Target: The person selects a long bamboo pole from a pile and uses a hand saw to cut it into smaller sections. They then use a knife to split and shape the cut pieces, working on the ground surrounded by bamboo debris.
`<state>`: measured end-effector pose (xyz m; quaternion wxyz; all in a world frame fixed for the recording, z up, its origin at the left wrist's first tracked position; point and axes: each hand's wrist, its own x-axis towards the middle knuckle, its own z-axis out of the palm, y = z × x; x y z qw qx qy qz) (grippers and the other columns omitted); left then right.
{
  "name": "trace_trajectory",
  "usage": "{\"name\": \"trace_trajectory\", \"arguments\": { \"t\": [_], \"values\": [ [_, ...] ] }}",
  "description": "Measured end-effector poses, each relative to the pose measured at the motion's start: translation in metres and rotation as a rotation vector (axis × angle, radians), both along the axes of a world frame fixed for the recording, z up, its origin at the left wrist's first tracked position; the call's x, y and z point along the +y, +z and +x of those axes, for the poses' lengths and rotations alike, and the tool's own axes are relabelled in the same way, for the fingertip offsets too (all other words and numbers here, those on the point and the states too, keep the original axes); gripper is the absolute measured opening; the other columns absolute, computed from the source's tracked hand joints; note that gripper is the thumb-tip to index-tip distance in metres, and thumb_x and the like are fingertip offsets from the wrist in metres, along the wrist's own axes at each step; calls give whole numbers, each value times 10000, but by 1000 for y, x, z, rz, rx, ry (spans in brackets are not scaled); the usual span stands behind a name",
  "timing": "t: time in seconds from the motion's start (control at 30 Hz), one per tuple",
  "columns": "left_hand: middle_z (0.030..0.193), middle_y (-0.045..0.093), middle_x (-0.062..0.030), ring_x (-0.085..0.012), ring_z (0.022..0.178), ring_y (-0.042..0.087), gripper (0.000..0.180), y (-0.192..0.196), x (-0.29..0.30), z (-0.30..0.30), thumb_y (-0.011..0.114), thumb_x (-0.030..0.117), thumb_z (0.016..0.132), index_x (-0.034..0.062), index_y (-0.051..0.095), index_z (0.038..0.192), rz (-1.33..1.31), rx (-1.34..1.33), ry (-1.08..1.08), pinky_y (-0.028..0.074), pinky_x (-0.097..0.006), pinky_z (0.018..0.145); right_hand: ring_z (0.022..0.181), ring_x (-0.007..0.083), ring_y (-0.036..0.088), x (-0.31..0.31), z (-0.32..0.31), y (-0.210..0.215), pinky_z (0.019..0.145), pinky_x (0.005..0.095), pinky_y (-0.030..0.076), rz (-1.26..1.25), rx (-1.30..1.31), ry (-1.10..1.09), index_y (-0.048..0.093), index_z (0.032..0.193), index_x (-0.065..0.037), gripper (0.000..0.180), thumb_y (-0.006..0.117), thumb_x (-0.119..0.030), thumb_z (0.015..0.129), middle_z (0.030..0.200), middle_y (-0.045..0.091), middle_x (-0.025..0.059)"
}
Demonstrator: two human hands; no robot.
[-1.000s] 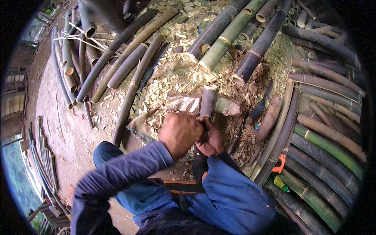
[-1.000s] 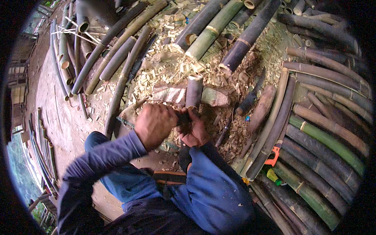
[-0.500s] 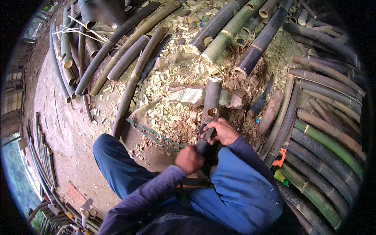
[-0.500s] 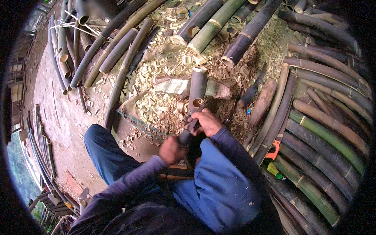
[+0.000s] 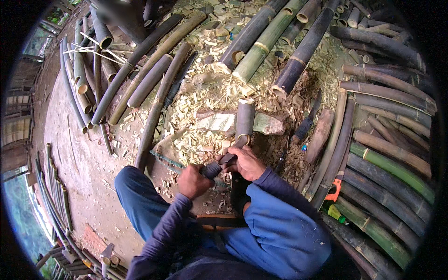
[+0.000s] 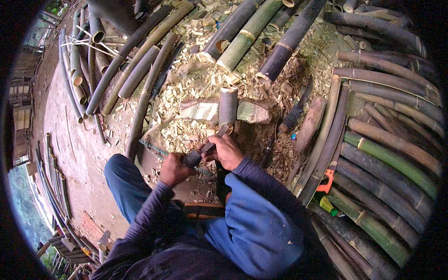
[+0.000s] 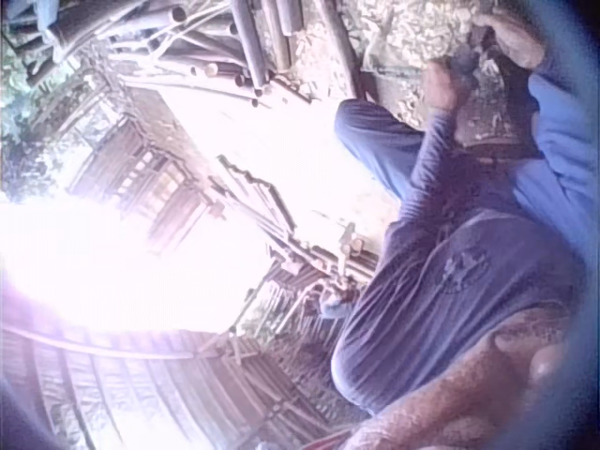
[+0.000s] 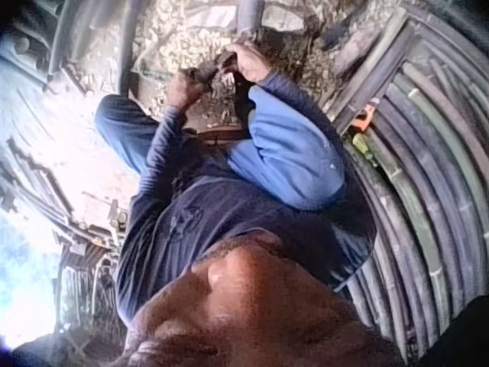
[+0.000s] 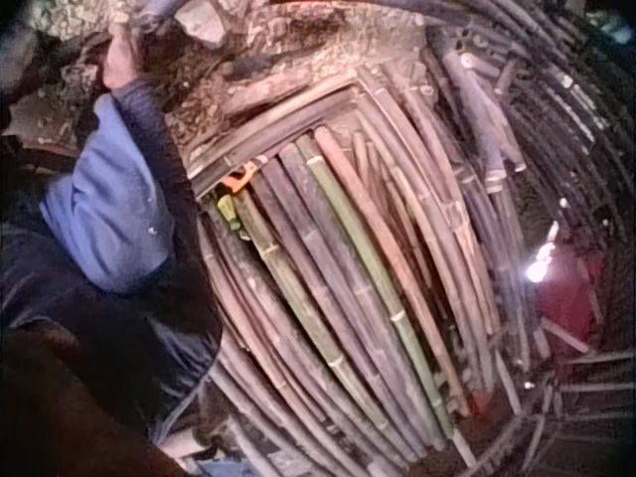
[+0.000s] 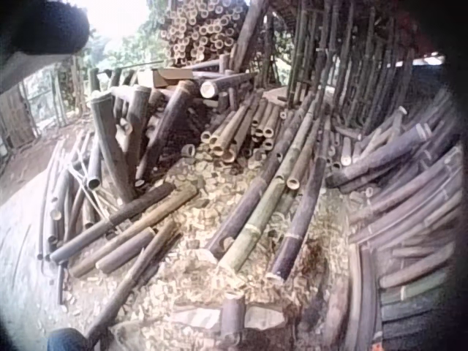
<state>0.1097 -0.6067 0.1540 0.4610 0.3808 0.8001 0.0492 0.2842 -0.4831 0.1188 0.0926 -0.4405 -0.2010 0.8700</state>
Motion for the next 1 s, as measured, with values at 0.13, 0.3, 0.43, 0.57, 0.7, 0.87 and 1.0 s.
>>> {"name": "trace_trajectory", "arguments": {
  "t": [0.13,0.3,0.43,0.57,0.7,0.87,1.0],
  "values": [
    [754,684,-100,-279,713,701,230,52,52,-19,786,283,675,130,731,837,238,449,-425,552,-404,626,799,221,709,-3,1,-2,695,379,613,-163,195,-298,650,1112,-26,247,508,-215,1038,1035,734,138],
    [799,705,-78,-235,774,707,76,105,119,33,644,165,850,119,697,878,358,693,-941,520,-407,650,861,194,706,-3,6,-34,693,311,584,-409,667,-576,653,1130,-72,230,536,-251,1047,1019,735,64],
    [787,726,-124,-290,719,737,189,88,88,14,638,241,874,72,710,918,329,391,-871,546,-452,615,1058,229,662,-23,15,-6,890,359,551,-342,547,-357,629,1210,-108,269,553,-306,1044,1162,694,65],
    [736,702,-141,-333,714,726,283,95,64,28,741,340,797,91,694,925,306,-307,-1180,590,-468,659,1101,185,628,-25,62,1,976,337,510,246,257,19,547,1238,-83,297,552,-292,1027,1195,646,102],
    [1100,591,-131,-276,1086,581,521,93,104,98,597,207,818,66,540,1317,1113,-203,-949,497,-402,908,1120,218,606,11,125,-22,994,371,487,611,-227,261,551,1243,-78,339,572,-303,990,1202,628,121],
    [1388,471,-153,-384,1203,531,700,-13,133,147,676,209,828,294,428,1477,699,-84,-1058,495,-498,963,1144,259,580,16,154,-72,1018,414,457,939,-716,366,557,1250,-72,393,598,-316,945,1212,604,144],
    [1514,374,-208,-444,1254,519,756,-10,132,138,643,167,854,338,381,1542,695,-169,-853,507,-555,984,1162,292,559,45,155,-68,1036,448,433,1293,-868,684,562,1255,-67,437,618,-327,908,1220,586,162]
  ]
}}
